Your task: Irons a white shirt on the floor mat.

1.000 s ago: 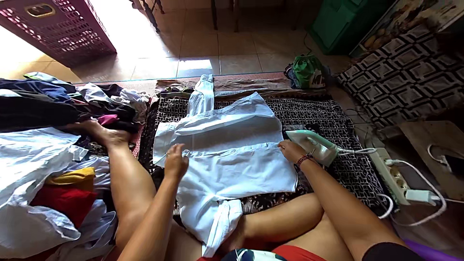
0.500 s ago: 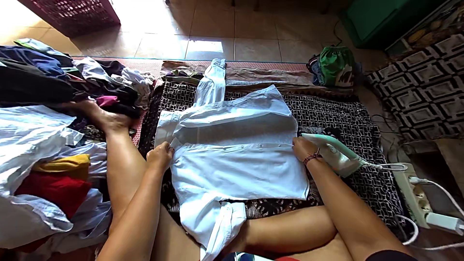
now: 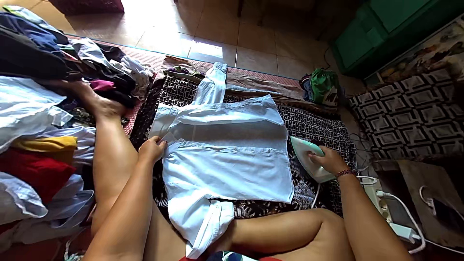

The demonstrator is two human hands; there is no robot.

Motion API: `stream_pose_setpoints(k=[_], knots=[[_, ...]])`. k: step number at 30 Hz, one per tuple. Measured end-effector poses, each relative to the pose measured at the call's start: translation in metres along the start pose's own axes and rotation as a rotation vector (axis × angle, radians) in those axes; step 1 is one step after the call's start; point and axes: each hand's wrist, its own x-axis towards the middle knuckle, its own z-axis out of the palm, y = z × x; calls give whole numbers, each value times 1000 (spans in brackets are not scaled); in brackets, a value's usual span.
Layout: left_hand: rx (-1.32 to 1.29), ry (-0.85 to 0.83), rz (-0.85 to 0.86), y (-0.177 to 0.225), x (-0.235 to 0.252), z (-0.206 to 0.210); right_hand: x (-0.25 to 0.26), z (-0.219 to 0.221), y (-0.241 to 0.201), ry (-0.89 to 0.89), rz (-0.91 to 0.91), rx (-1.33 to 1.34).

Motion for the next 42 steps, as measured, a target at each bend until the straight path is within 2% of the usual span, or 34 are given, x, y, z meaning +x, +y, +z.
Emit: stream_pose_setpoints(k=[2, 4, 9, 11, 15, 18, 23, 28, 35, 42], knots=[[-24, 12, 10, -3, 1, 1, -18, 5, -34, 20, -90, 65], [-31, 16, 18, -8, 6, 2, -31, 20, -69, -50, -176, 89], [-41, -18, 18, -12, 11, 3, -41, 97, -154, -414, -294, -71], [-52, -26, 12, -12, 11, 0, -47, 122, -184, -407, -282, -148], [-49, -45, -16, -7, 12, -3, -39, 132, -236, -318, -151, -99], [-48, -29, -27, -7, 14, -1, -28, 140, -245, -302, -141, -46], [-43, -14, -10, -8, 13, -3, -47, 141, -235, -294, -130, -43], [-43, -17, -17, -6, 7, -2, -40, 138, -252, -291, -70, -10], [-55, -19, -27, -7, 5, -2, -47, 142, -226, -429, -316, -131], [-42, -43, -65, -2, 5, -4, -36, 156, -296, -372, -241, -132]])
